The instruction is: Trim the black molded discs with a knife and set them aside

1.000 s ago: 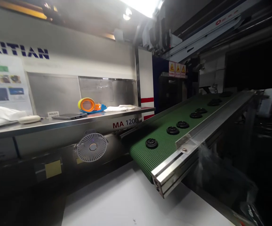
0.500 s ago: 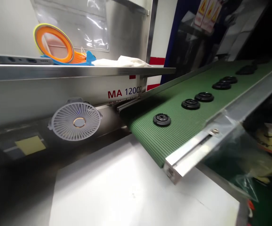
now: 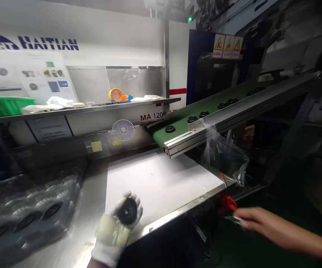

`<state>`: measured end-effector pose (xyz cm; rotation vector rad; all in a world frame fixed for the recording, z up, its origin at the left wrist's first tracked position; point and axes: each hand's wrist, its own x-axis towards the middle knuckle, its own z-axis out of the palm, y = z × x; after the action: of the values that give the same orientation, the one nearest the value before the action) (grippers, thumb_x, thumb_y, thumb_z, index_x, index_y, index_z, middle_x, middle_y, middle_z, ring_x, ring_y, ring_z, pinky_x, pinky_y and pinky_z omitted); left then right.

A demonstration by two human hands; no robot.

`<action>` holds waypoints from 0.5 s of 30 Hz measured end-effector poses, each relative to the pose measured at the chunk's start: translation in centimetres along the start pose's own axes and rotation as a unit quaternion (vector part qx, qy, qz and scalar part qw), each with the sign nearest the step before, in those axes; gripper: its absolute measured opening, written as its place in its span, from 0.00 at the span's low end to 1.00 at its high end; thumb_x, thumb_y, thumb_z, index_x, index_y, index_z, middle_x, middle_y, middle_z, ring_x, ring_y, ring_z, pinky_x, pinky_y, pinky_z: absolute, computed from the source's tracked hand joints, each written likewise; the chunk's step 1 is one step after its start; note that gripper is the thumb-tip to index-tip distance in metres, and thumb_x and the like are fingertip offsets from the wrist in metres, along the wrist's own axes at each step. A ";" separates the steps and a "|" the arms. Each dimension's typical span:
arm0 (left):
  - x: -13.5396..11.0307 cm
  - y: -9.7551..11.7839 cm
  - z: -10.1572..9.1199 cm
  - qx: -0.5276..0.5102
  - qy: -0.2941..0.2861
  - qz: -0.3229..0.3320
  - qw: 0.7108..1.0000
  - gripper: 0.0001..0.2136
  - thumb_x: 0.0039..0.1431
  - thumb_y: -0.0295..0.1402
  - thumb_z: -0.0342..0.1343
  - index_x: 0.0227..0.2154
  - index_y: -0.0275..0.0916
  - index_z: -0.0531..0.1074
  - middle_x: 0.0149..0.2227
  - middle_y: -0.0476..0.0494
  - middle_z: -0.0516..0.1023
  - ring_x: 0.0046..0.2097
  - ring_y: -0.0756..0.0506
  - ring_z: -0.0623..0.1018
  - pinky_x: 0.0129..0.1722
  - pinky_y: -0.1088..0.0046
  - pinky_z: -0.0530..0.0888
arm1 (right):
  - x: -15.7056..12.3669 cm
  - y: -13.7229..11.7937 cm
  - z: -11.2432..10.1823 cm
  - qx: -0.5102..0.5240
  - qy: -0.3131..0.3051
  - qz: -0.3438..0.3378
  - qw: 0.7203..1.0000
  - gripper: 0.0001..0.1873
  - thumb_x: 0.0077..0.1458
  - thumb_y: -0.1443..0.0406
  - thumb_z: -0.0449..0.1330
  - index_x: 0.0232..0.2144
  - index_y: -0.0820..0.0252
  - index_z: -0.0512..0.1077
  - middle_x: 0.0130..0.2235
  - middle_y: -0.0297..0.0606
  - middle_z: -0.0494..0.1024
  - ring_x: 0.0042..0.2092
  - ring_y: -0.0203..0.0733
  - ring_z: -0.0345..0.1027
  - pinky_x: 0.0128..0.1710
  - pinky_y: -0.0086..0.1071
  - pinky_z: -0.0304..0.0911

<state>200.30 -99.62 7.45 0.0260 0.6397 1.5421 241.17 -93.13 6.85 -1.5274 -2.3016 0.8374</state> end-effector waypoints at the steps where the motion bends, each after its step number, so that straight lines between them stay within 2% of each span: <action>1: -0.6 0.0 0.2 -0.004 -0.006 0.008 1.000 0.11 0.51 0.21 0.55 0.39 0.35 0.70 0.42 0.38 0.73 0.46 0.37 0.74 0.43 0.55 0.73 | 0.7 -2.1 -0.8 0.035 -0.039 -0.066 0.996 0.15 0.59 0.69 0.49 0.26 0.56 0.73 0.27 0.35 0.72 0.31 0.33 0.67 0.33 0.25 0.58; 3: -1.4 0.2 0.5 -0.003 -0.012 0.037 0.999 0.10 0.50 0.21 0.55 0.37 0.35 0.70 0.40 0.39 0.73 0.43 0.39 0.75 0.38 0.58 0.75 | 2.2 -6.9 -1.1 0.067 -0.070 -0.143 0.985 0.12 0.59 0.66 0.50 0.29 0.56 0.72 0.28 0.33 0.71 0.32 0.35 0.65 0.34 0.25 0.58; 4: -1.7 0.3 0.6 0.000 -0.012 0.052 0.999 0.09 0.50 0.22 0.56 0.35 0.35 0.70 0.38 0.41 0.73 0.40 0.41 0.76 0.35 0.62 0.75 | 3.0 -9.1 -0.6 0.096 -0.086 -0.153 0.980 0.11 0.59 0.65 0.49 0.31 0.57 0.71 0.29 0.32 0.70 0.31 0.35 0.65 0.33 0.25 0.58; 5: -1.9 0.5 0.7 0.003 -0.012 0.067 0.998 0.08 0.50 0.23 0.57 0.35 0.36 0.70 0.36 0.42 0.73 0.38 0.43 0.76 0.33 0.65 0.75 | 3.9 -11.1 0.3 0.126 -0.112 -0.148 0.974 0.09 0.59 0.65 0.49 0.34 0.57 0.70 0.29 0.32 0.70 0.32 0.34 0.65 0.33 0.25 0.59; 7: -2.1 0.8 0.6 0.005 -0.005 0.099 0.995 0.07 0.51 0.27 0.59 0.34 0.36 0.70 0.34 0.45 0.72 0.35 0.45 0.76 0.30 0.67 0.75 | 5.6 -14.0 3.1 0.145 -0.156 -0.145 0.966 0.09 0.59 0.64 0.48 0.36 0.58 0.67 0.29 0.32 0.69 0.28 0.33 0.65 0.26 0.23 0.59; 9: -2.0 1.1 0.0 0.001 0.020 0.131 0.991 0.07 0.52 0.28 0.58 0.35 0.36 0.70 0.36 0.43 0.73 0.37 0.44 0.76 0.33 0.64 0.76 | 7.3 -15.6 6.4 0.159 -0.209 -0.137 0.955 0.08 0.57 0.66 0.47 0.36 0.59 0.66 0.28 0.32 0.68 0.24 0.32 0.65 0.22 0.22 0.60; 12: -1.1 1.6 -1.1 -0.004 0.079 0.157 0.984 0.09 0.54 0.26 0.56 0.39 0.34 0.70 0.40 0.39 0.74 0.42 0.40 0.76 0.41 0.53 0.75 | 9.6 -16.5 10.3 0.168 -0.293 -0.122 0.933 0.08 0.54 0.69 0.48 0.35 0.59 0.66 0.22 0.29 0.67 0.19 0.31 0.62 0.18 0.22 0.60; 15: 0.8 2.4 -1.6 -0.001 0.127 0.167 0.978 0.10 0.55 0.26 0.55 0.41 0.33 0.69 0.40 0.37 0.75 0.44 0.37 0.76 0.42 0.48 0.74 | 11.4 -16.3 11.0 0.175 -0.346 -0.108 0.915 0.09 0.52 0.69 0.49 0.34 0.59 0.67 0.20 0.28 0.68 0.17 0.31 0.61 0.16 0.21 0.57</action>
<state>197.39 -99.37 6.77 -0.0692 0.8696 1.8888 218.54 -90.94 6.48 -0.8765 -2.4874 1.8306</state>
